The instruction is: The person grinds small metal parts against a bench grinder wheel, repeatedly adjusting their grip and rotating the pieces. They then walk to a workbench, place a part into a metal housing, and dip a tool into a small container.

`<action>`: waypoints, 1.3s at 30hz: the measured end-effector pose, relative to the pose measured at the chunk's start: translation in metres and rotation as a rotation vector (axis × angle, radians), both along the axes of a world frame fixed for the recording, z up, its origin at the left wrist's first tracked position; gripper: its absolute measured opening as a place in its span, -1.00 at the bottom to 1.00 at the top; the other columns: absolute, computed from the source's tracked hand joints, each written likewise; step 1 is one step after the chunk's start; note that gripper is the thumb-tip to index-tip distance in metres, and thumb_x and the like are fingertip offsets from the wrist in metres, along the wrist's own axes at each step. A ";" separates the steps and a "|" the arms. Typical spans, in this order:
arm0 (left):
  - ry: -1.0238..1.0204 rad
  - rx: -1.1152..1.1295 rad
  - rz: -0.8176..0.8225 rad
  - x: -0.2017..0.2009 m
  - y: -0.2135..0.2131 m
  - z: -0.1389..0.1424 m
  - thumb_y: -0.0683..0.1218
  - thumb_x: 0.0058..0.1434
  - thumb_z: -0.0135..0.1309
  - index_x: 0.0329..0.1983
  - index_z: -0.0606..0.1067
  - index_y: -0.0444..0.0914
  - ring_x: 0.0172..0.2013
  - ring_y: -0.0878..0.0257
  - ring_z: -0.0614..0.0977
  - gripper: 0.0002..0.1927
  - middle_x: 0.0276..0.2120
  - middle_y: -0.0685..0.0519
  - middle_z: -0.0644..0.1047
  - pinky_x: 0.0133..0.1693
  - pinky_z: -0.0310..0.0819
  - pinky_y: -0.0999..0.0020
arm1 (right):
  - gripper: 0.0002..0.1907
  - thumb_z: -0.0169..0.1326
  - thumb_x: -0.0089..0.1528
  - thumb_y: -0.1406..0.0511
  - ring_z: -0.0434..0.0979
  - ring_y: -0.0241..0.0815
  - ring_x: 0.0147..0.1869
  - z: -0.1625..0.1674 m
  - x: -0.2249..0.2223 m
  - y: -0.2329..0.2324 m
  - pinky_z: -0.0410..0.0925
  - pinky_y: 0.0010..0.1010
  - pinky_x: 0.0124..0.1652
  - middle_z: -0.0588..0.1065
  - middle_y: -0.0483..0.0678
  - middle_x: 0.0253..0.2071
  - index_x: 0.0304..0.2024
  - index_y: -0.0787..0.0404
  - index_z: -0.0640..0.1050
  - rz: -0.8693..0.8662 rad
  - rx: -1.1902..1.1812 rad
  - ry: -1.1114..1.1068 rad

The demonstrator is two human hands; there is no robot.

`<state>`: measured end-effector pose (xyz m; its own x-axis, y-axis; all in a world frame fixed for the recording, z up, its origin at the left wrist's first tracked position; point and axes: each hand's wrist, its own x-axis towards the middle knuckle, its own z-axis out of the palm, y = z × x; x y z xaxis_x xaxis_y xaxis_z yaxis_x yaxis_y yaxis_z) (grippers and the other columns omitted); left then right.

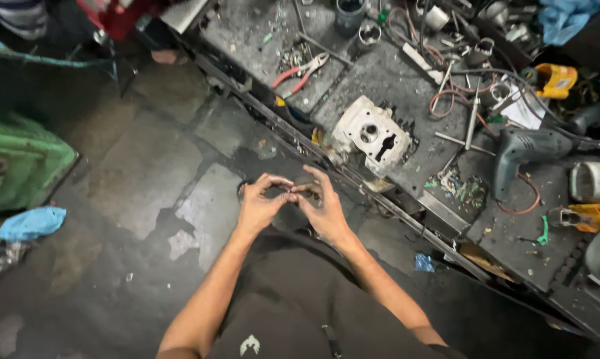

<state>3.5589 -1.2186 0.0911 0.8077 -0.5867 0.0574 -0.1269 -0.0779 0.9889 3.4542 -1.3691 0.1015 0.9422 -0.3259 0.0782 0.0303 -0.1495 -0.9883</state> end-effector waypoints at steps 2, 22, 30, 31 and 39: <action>0.033 0.014 -0.010 0.013 0.008 0.000 -0.21 0.03 0.39 -0.21 0.63 -0.27 -0.15 0.27 0.66 -0.75 -0.25 0.05 0.64 -0.06 0.53 0.37 | -0.34 0.15 0.28 0.53 0.61 -0.27 0.05 -0.005 0.010 0.009 0.28 -0.39 0.25 0.62 0.01 -0.07 0.38 0.22 0.23 -0.009 0.014 -0.020; -0.129 0.039 0.086 0.263 0.195 -0.029 -0.34 -0.03 0.27 -0.34 0.67 -0.24 -0.03 0.13 0.58 -0.80 -0.16 0.03 0.62 0.01 0.47 0.27 | -0.57 0.21 0.21 0.40 0.62 -0.30 -0.15 0.007 0.283 0.167 0.42 -0.49 -0.19 0.63 -0.09 -0.19 0.13 0.19 0.47 0.108 -0.228 0.138; 0.042 -0.036 0.038 0.358 0.201 -0.023 -0.40 0.09 0.17 -0.30 0.65 -0.33 -0.31 0.29 0.66 -0.82 -0.30 0.03 0.64 -0.26 0.57 0.41 | -0.77 0.12 0.30 0.37 0.57 -0.41 -0.26 0.011 0.331 0.150 0.38 -0.53 -0.31 0.64 -0.15 -0.28 0.02 0.22 0.57 0.027 -0.087 0.251; 0.047 -0.050 0.044 0.367 0.198 -0.021 -0.41 0.10 0.17 -0.31 0.65 -0.34 -0.34 0.30 0.65 -0.83 -0.30 0.02 0.63 -0.29 0.57 0.42 | -0.78 0.10 0.31 0.36 0.50 -0.40 -0.37 0.010 0.340 0.147 0.34 -0.52 -0.40 0.61 -0.14 -0.35 0.01 0.21 0.57 -0.021 -0.002 0.311; 0.006 -0.242 0.015 0.424 0.179 0.022 -0.49 0.13 0.03 -0.28 0.62 -0.37 -0.27 0.27 0.67 -0.74 -0.27 0.02 0.60 -0.25 0.60 0.42 | -0.86 0.05 0.36 0.38 0.22 -0.46 -0.58 0.008 0.436 0.084 0.06 -0.59 -0.57 0.33 -0.21 -0.59 -0.11 0.33 0.58 -0.440 0.156 -0.056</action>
